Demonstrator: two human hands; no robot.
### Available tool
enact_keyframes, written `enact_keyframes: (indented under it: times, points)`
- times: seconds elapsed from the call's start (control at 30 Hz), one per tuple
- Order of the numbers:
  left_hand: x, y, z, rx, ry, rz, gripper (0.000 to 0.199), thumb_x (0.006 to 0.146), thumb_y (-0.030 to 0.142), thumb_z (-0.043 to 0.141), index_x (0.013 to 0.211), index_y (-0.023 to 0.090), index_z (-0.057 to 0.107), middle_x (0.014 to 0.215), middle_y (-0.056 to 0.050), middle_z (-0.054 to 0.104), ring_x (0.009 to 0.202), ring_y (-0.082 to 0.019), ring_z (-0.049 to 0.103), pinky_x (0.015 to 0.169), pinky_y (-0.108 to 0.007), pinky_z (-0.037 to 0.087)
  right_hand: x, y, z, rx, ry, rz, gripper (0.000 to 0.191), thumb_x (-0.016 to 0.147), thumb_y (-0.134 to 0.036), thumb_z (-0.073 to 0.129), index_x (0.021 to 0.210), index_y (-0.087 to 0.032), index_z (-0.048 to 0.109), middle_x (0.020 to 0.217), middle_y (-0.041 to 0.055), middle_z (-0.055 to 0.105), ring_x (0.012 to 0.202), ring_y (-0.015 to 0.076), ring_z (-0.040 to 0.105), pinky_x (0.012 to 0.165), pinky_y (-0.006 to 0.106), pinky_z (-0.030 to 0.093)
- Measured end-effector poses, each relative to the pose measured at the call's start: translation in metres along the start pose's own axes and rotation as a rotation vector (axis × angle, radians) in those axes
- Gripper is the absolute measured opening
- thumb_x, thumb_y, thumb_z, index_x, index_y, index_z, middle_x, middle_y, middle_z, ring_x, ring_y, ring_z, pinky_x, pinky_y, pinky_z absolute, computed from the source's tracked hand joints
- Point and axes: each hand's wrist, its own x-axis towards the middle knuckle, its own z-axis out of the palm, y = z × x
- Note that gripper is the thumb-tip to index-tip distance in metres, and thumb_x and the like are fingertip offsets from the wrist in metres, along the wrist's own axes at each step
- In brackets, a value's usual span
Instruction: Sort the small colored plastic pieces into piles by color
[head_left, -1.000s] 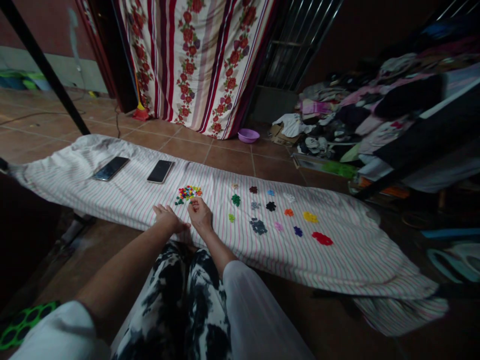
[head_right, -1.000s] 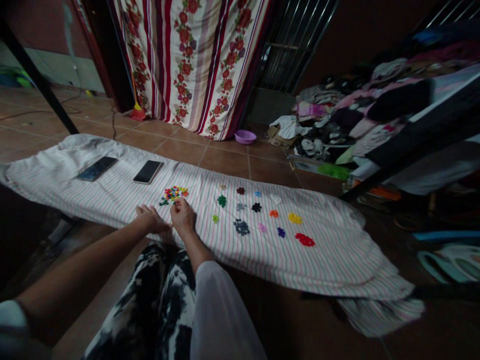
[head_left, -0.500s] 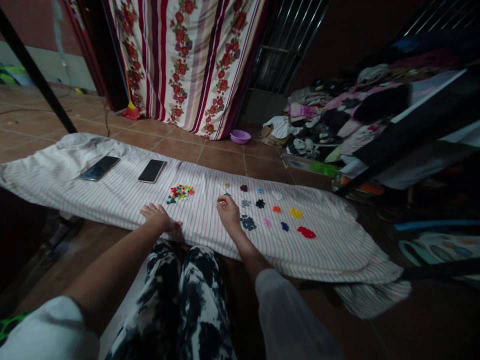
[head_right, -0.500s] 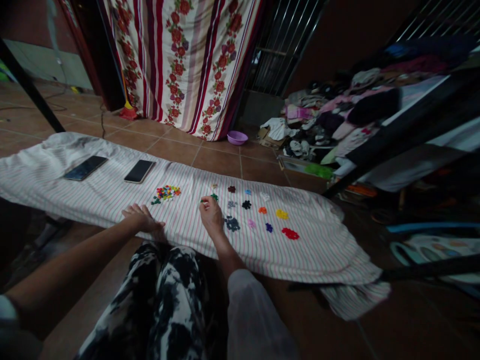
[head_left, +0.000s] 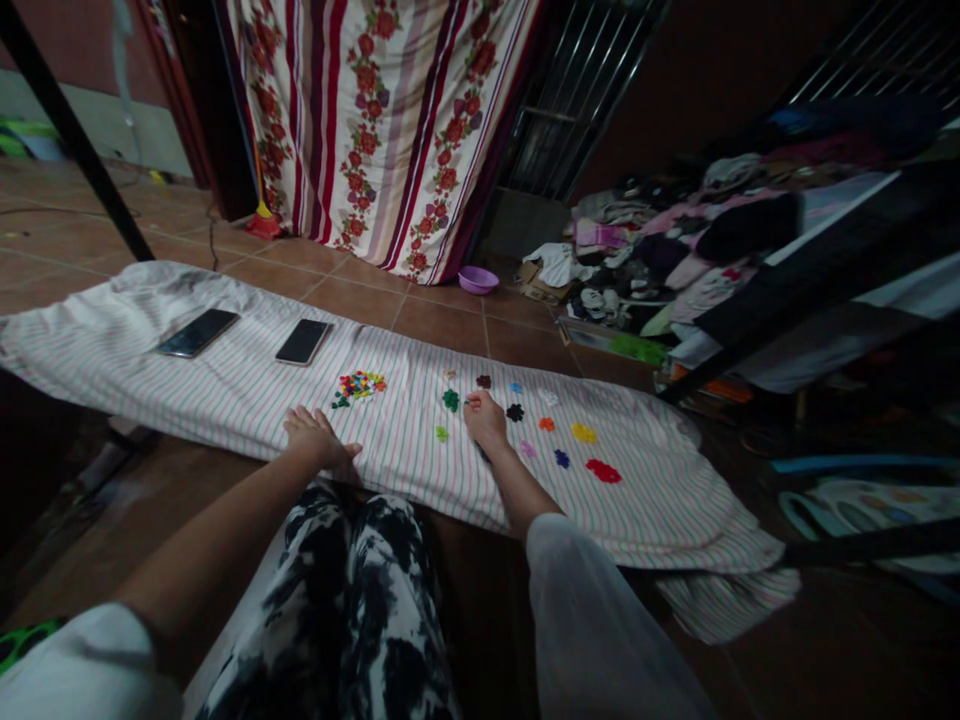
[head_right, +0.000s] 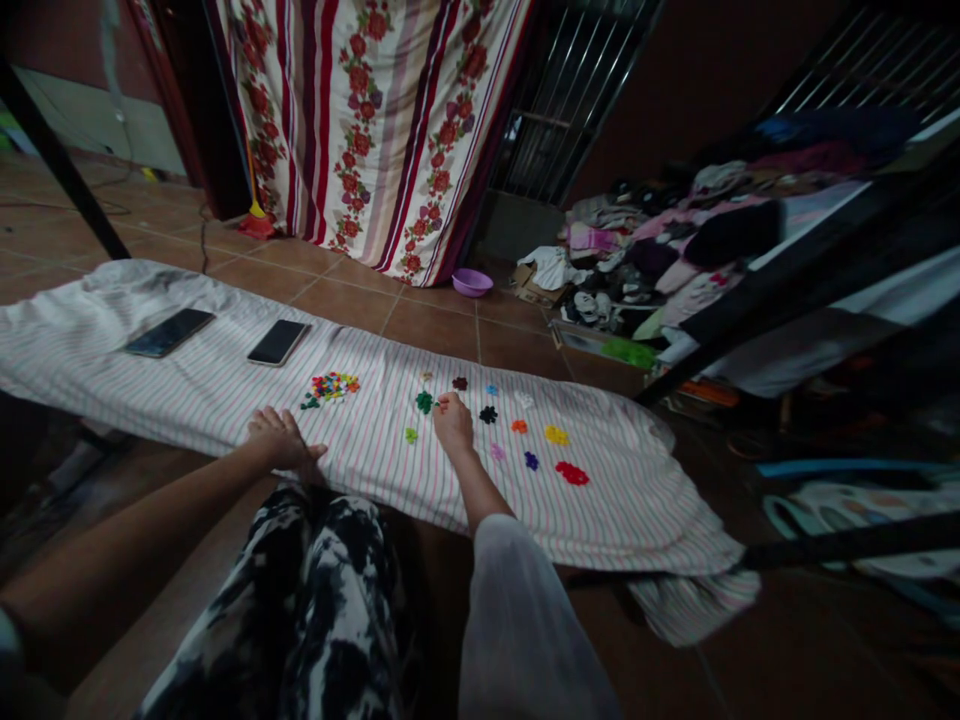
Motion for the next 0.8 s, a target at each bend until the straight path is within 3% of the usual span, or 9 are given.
enact_keyframes:
  times: [0.13,0.43,0.8]
  points:
    - [-0.006,0.005,-0.011,0.085,-0.098,-0.066,0.112,0.071,0.070,0.048,0.147,-0.005,0.013,0.154,-0.032,0.005,0.143,-0.046,0.005,0.115,-0.053,0.011,0.002,-0.002,0.010,-0.081,-0.064,0.006,0.020,0.077,-0.014,0.052,0.091,-0.019,0.065,0.085,0.0039,0.070,0.081,0.0156,0.064,0.074,0.024,0.046]
    - [-0.006,0.007,-0.015,0.108,-0.097,-0.060,0.114,0.070,0.072,0.048,0.147,-0.004,0.015,0.153,-0.033,0.010,0.142,-0.046,0.009,0.113,-0.057,0.013,0.008,0.002,0.019,-0.255,-0.044,-0.018,0.026,0.080,-0.014,0.049,0.092,-0.021,0.071,0.088,0.0063,0.071,0.081,0.0175,0.064,0.071,0.025,0.043]
    - [-0.009,0.012,-0.023,0.191,-0.173,-0.073,0.114,0.073,0.074,0.044,0.148,-0.005,0.008,0.153,-0.034,0.007,0.143,-0.046,0.008,0.114,-0.054,0.015,0.008,-0.002,0.015,-0.283,-0.065,-0.031,0.031,0.085,-0.013,0.044,0.096,-0.021,0.072,0.090,0.0074,0.072,0.085,0.0196,0.065,0.074,0.027,0.043]
